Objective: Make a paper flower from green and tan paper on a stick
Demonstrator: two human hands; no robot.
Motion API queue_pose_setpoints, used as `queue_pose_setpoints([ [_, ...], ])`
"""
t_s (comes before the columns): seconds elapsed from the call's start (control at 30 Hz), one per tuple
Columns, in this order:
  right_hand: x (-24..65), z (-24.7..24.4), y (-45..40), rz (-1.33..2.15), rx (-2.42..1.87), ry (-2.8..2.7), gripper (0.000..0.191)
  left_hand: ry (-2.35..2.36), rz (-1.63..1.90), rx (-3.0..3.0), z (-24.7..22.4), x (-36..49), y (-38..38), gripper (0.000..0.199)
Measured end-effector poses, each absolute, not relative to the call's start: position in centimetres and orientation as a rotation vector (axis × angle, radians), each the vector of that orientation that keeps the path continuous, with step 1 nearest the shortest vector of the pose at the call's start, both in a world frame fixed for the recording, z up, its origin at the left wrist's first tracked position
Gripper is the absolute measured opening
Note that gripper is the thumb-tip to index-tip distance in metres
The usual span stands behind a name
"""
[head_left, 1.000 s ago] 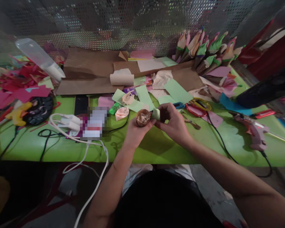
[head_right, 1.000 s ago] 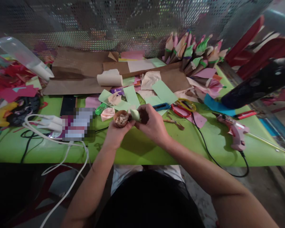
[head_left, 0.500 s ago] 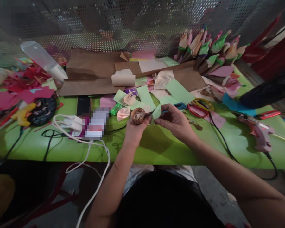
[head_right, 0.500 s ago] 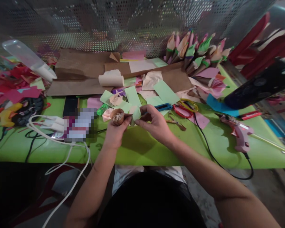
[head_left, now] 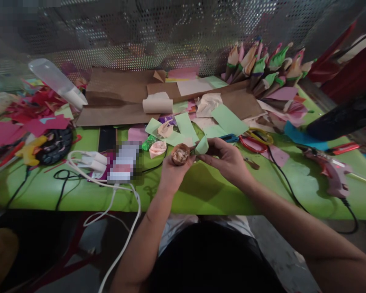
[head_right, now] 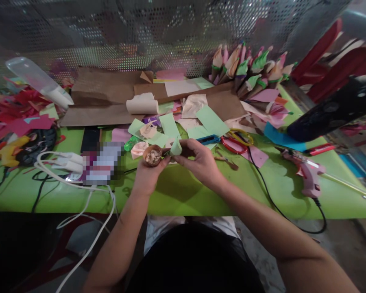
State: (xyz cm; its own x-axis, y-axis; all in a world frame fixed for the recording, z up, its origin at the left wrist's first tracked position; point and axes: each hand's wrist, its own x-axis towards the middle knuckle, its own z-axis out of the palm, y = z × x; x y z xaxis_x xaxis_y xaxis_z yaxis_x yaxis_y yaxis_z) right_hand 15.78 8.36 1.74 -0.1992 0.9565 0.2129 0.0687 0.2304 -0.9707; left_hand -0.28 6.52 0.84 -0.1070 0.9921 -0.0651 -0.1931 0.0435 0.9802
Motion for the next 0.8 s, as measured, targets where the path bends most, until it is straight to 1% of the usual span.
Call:
queue_pose_setpoints([
  [0.13, 16.2, 1.9, 8.6, 1.110, -0.992, -1.590, 0.033, 1.144, 1.354, 0.924, 0.6, -0.3, 6.6, 0.033],
  [0.33, 16.6, 1.6, 8.9, 1.205, -1.042, -1.528, 0.037, 1.165, 1.322, 0.974, 0.8, -0.3, 6.6, 0.035],
  [0.53, 16.8, 2.0, 8.6, 1.117, -1.042, -1.413, 0.033, 1.307, 1.317, 1.185, 0.6, -0.4, 6.4, 0.032],
  [0.67, 16.8, 2.9, 8.2, 1.031, -0.995, -1.407, 0.030, 1.395, 1.270, 1.355, 0.2, -0.5, 6.5, 0.025],
  [0.8, 16.6, 3.4, 7.9, 0.933, -0.983, -1.460, 0.025, 1.456, 1.245, 1.496, 0.3, -0.4, 6.2, 0.027],
])
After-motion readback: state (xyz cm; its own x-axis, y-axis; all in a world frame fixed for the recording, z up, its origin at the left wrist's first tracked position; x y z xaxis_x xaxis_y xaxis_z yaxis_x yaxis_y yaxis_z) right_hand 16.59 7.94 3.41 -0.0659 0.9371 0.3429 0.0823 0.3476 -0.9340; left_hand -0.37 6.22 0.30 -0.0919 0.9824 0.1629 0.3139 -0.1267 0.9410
